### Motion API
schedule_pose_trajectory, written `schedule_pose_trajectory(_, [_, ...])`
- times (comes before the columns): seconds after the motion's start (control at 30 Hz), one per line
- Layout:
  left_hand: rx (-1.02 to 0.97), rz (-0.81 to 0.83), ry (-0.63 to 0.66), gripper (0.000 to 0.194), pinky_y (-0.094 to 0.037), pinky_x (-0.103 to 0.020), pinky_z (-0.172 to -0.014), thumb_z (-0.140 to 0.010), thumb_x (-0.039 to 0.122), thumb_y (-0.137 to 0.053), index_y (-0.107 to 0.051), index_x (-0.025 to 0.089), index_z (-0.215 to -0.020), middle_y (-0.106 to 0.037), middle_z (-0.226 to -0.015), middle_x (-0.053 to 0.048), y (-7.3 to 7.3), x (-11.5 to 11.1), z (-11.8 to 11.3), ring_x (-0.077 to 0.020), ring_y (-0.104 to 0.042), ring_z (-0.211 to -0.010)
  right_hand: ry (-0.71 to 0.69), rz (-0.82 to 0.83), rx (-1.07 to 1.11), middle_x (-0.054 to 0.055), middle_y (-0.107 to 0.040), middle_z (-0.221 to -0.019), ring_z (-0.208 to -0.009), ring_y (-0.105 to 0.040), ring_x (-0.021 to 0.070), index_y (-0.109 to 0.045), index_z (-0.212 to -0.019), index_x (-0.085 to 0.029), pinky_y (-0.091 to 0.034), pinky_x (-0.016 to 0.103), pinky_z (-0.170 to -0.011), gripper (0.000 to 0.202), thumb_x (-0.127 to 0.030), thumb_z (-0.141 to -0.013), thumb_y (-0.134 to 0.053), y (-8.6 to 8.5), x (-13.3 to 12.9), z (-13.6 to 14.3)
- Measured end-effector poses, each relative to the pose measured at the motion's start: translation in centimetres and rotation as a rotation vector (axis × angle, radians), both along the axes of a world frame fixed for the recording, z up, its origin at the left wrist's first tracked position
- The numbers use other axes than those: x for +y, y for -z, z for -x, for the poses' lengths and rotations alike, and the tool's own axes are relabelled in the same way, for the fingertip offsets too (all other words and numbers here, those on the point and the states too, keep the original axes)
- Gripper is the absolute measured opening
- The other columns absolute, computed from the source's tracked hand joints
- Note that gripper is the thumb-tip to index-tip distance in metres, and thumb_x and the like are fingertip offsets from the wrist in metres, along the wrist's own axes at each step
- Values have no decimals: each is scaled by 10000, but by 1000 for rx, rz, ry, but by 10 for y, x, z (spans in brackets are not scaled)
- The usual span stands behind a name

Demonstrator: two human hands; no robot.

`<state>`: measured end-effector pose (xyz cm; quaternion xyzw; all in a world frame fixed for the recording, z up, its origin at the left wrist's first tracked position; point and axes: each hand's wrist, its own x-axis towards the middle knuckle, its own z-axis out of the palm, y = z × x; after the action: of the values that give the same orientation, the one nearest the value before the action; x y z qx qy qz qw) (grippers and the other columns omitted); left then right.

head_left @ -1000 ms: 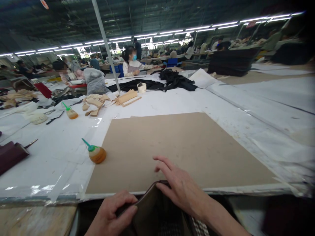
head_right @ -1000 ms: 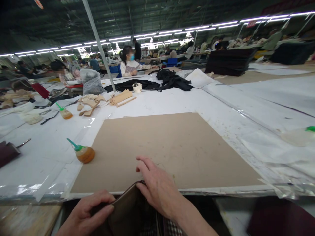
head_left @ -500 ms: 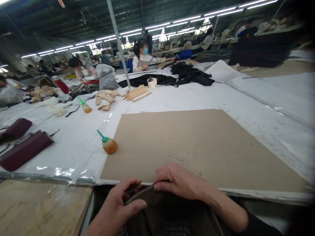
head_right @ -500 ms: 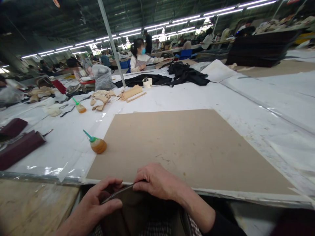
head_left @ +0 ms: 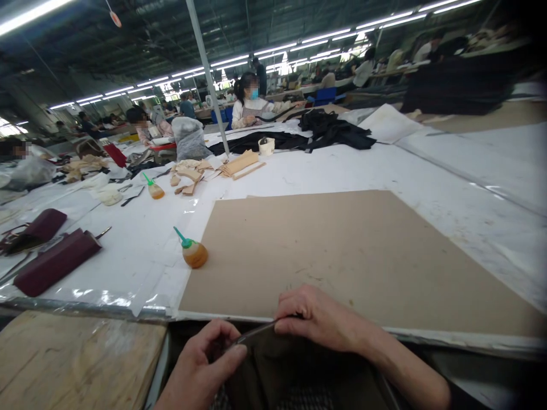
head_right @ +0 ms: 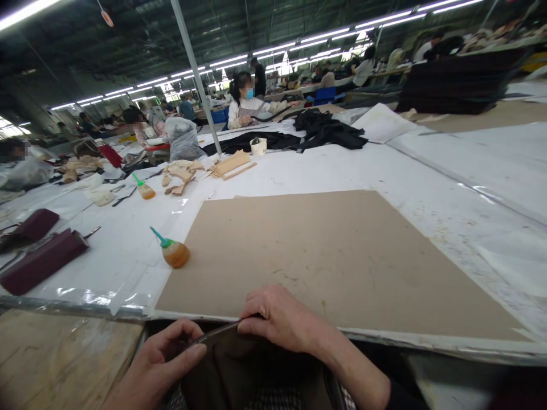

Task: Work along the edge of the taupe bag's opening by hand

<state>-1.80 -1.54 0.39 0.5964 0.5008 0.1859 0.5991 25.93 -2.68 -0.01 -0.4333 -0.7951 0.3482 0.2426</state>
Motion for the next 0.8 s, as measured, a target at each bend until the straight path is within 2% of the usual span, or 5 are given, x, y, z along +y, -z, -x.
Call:
schedule_pose_trajectory(0.2, [-13,77,30,322,-308,-263,-613,-773,420,-754,-547,177,-730,-505,-659,38,7,9,3,-134,-414,-656,-10,-13,-26,-15,-697,-725,-673,-636,131,-777,-798,-180,-427,214,-658,207,-254,-978,-705,1,-2,3])
schedule_pose_trajectory(0.33, [181,-152,190,225,-309,-263,-604,-803,348,-658,-522,195,-710,-452,-666,48,-8,20,-7,-147,-417,-672,15,-21,-81,23,-738,-732,-676,-651,157,-783,-787,-162,-427,234,-652,193,-233,-954,-720,1,-1,10])
schedule_pose_trajectory(0.47, [334,-353,398,200,-390,-265,-704,-841,315,-670,-704,227,-1017,-655,-862,24,-22,27,-32,-175,-572,-793,63,-14,-124,38,-777,-783,-734,-693,190,-808,-845,-187,-431,251,-664,115,-238,-930,-748,-3,1,16])
schedule_pose_trajectory(0.7, [388,-451,519,156,-389,-276,-719,-913,284,-579,-722,222,-907,-721,-848,23,-15,39,-50,-185,-625,-808,312,52,-107,21,-766,-1106,-949,-706,226,-676,-1250,-262,-497,280,-781,391,-444,-918,-774,-13,-21,-5])
schedule_pose_trajectory(0.8, [348,-360,506,141,-387,-263,-669,-894,296,-590,-686,195,-871,-664,-765,29,-9,44,-46,-171,-589,-738,491,11,-131,42,-695,-1165,-1018,-656,242,-621,-1205,-228,-492,322,-842,385,-269,-881,-826,-14,-43,-13])
